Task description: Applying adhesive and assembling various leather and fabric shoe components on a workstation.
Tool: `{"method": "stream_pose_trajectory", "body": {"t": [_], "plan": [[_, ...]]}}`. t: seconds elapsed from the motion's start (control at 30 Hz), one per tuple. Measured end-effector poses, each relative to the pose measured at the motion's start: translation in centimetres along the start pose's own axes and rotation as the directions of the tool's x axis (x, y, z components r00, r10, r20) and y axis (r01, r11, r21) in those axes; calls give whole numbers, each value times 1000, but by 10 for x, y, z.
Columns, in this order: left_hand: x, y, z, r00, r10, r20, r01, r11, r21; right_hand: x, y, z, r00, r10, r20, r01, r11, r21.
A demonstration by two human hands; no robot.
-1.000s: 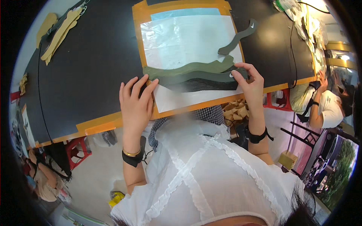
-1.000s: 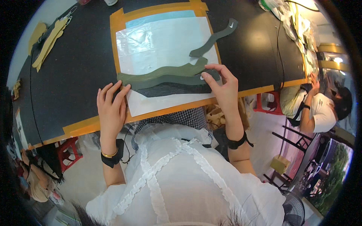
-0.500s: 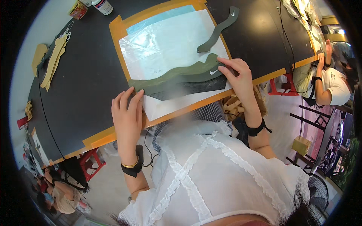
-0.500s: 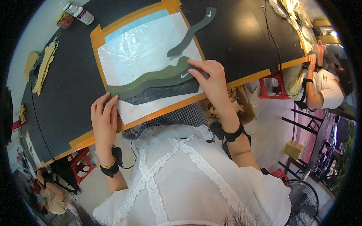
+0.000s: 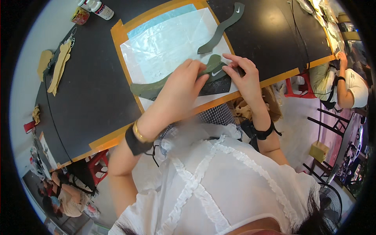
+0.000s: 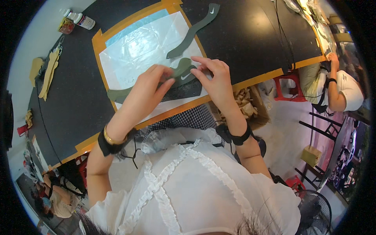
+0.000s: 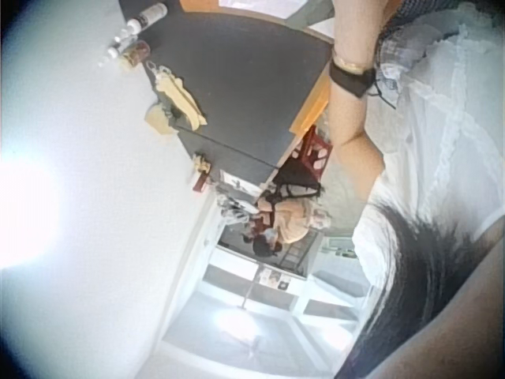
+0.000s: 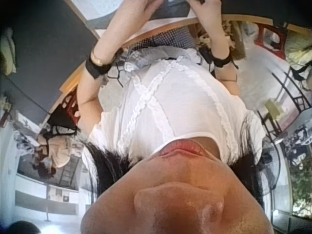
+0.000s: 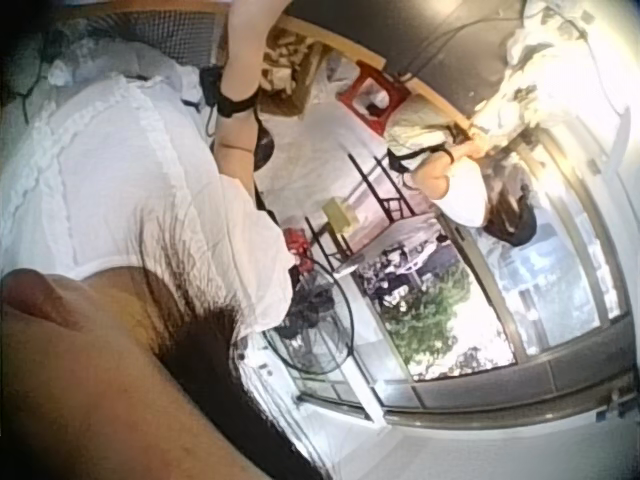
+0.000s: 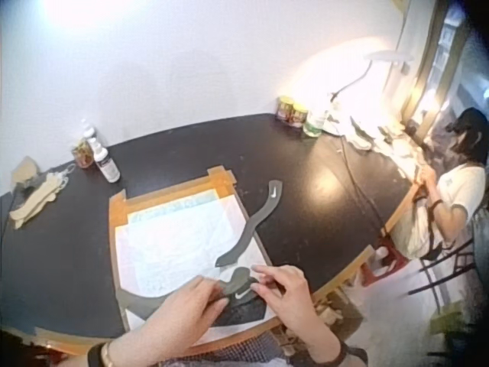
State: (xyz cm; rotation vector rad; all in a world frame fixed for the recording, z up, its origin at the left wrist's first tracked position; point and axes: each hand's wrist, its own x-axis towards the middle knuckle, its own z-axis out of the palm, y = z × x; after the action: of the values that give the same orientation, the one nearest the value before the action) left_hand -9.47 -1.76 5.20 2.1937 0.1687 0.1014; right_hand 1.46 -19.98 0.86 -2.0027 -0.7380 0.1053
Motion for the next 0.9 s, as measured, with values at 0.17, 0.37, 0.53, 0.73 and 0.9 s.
{"method": "stream_pose_trajectory", "body": {"t": [0.17,0.37,0.53,0.73,0.9], "plan": [[39,-3,18,987,9,163,-28,993,111,-1,-1,-1,1000,6,16,-6,999,-45],[46,-9,21,980,-73,184,76,997,-9,-4,2,-8,973,-18,-230,11,999,-33],[47,-8,22,977,-99,190,98,995,10,-14,3,-13,995,-7,-95,0,998,-69],[47,-5,28,989,-54,136,43,996,82,-16,4,-10,997,-27,-77,21,996,-84],[45,-2,31,998,-17,67,9,994,110,-18,6,-8,997,-27,-77,19,995,-96]]}}
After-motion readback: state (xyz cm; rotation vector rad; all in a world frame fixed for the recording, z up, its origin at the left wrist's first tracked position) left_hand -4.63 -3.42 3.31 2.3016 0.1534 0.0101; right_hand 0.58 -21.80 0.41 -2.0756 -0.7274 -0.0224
